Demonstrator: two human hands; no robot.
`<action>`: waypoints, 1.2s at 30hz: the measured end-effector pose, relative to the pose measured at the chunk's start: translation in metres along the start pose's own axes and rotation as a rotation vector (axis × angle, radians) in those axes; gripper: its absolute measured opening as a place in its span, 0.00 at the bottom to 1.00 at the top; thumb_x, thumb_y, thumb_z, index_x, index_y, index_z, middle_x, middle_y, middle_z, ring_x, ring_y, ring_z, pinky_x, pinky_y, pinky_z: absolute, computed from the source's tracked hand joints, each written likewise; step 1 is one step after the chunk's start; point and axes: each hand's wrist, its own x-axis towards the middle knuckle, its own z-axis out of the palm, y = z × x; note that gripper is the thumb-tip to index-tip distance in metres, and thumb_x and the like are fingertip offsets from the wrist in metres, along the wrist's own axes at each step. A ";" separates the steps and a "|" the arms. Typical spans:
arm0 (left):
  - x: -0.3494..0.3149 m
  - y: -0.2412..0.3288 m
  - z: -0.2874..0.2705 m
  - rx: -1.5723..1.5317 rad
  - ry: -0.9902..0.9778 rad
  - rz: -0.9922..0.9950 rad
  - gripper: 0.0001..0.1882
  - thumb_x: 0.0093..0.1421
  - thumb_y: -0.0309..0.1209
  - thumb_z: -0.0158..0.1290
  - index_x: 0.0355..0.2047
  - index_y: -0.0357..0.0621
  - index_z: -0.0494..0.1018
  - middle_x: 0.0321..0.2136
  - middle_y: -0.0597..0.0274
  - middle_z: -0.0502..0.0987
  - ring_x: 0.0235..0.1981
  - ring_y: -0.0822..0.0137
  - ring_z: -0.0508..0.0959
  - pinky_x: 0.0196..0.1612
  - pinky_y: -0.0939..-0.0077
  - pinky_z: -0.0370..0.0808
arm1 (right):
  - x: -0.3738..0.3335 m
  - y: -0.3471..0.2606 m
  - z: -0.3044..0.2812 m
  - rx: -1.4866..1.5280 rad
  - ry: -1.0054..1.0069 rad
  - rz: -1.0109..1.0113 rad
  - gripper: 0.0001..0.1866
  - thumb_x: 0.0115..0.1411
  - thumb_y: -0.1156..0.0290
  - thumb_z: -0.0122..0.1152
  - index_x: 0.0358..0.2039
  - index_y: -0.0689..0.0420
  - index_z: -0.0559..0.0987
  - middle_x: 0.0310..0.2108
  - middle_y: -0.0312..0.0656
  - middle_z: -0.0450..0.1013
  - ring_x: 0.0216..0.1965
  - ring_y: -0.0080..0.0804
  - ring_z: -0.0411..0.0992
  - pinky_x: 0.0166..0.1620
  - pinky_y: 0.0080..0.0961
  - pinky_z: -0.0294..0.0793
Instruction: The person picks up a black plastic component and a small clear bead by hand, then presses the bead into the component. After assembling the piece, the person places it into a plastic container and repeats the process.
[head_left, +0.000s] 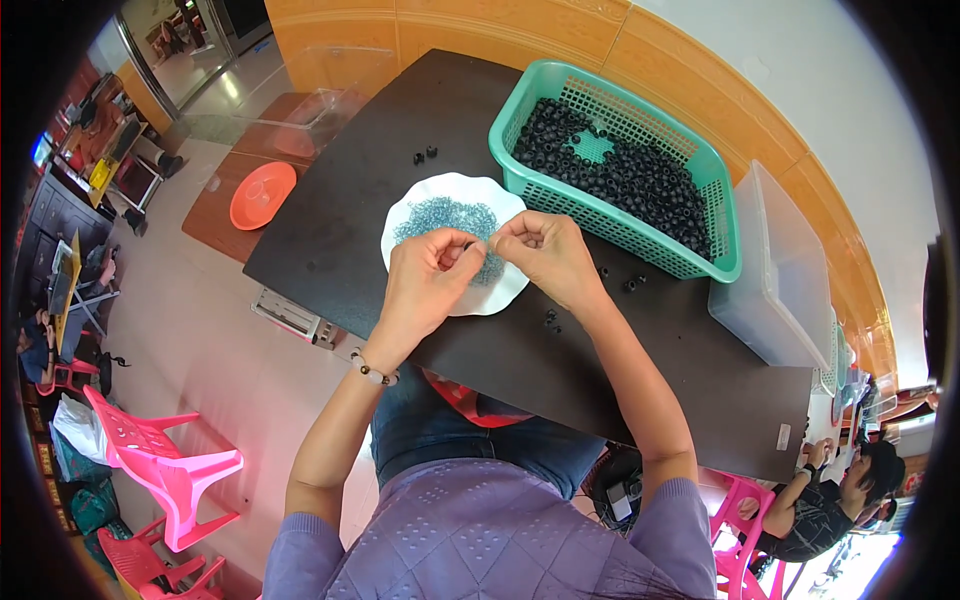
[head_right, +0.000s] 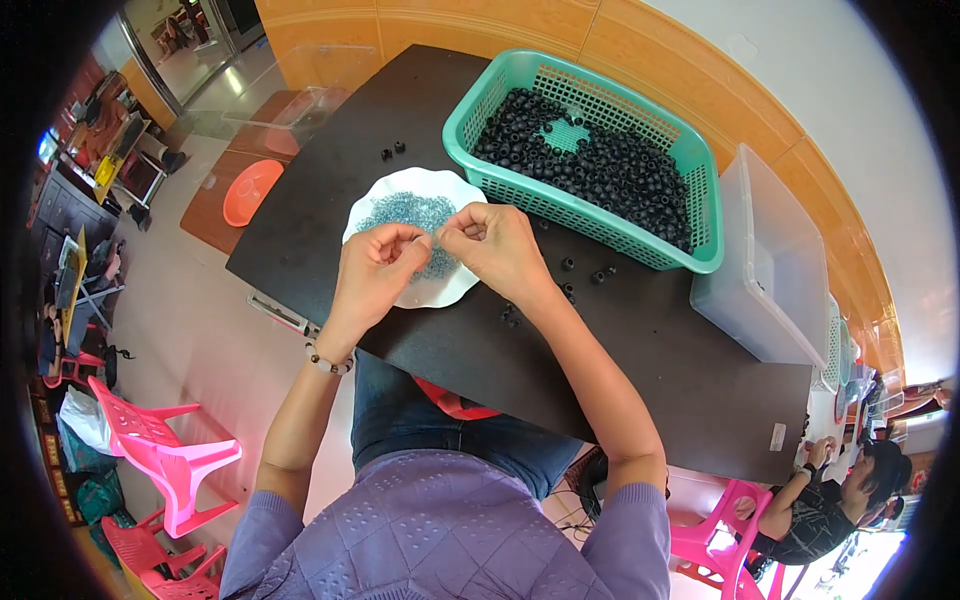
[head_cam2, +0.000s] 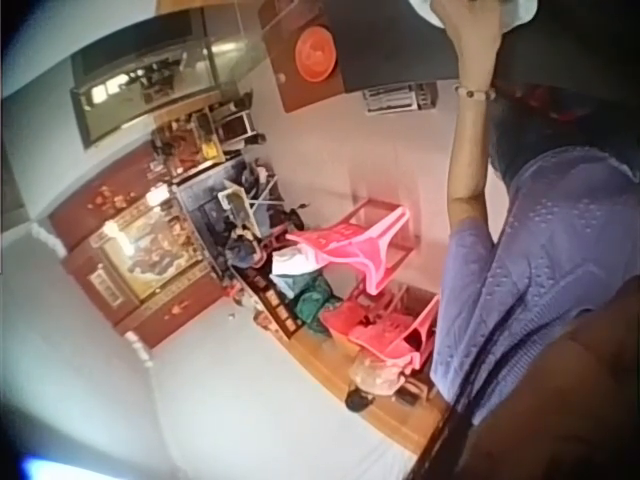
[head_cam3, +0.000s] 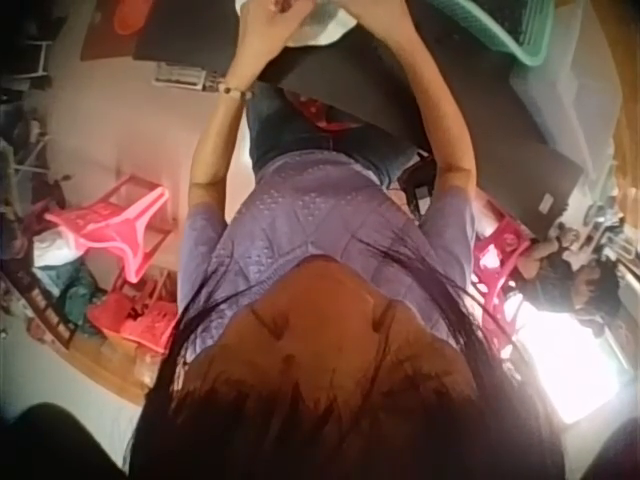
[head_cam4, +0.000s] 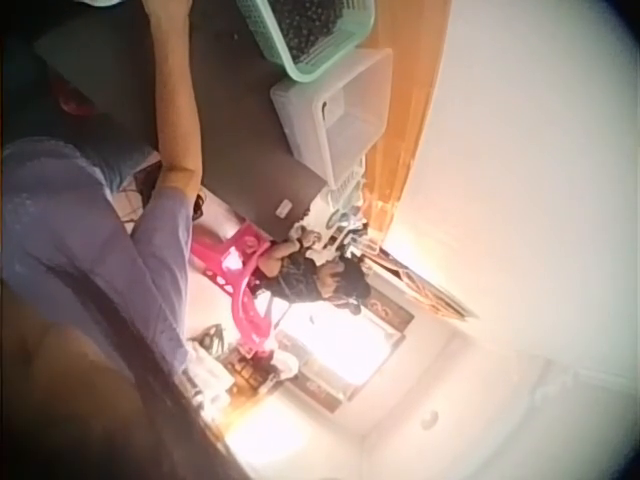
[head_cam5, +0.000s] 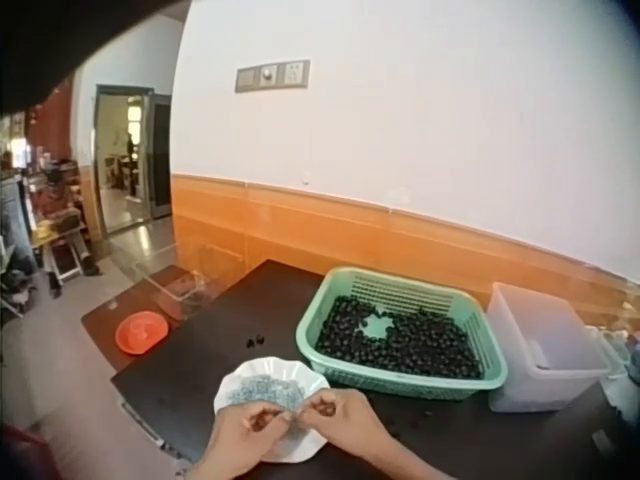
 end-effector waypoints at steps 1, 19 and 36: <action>0.000 0.000 0.000 -0.048 0.008 0.013 0.09 0.57 0.28 0.56 0.34 0.33 0.77 0.24 0.66 0.77 0.24 0.80 0.72 0.29 0.85 0.70 | 0.000 0.000 -0.001 0.001 0.000 -0.001 0.06 0.54 0.73 0.62 0.30 0.63 0.80 0.25 0.32 0.75 0.26 0.13 0.68 0.29 0.14 0.67; -0.081 0.005 0.044 -1.352 -0.553 -0.465 0.17 0.60 0.35 0.55 0.45 0.38 0.72 0.29 0.65 0.75 0.31 0.70 0.71 0.34 0.77 0.68 | -0.136 -0.030 -0.024 0.418 0.246 -0.160 0.05 0.52 0.83 0.61 0.31 0.64 0.79 0.33 0.42 0.73 0.35 0.25 0.70 0.40 0.20 0.68; -0.097 0.009 0.063 -0.958 -0.499 -0.222 0.17 0.54 0.31 0.60 0.42 0.33 0.76 0.28 0.58 0.78 0.28 0.74 0.75 0.34 0.81 0.74 | -0.172 -0.017 -0.019 0.303 0.346 -0.227 0.07 0.49 0.84 0.63 0.31 0.63 0.81 0.33 0.44 0.73 0.35 0.26 0.69 0.40 0.21 0.68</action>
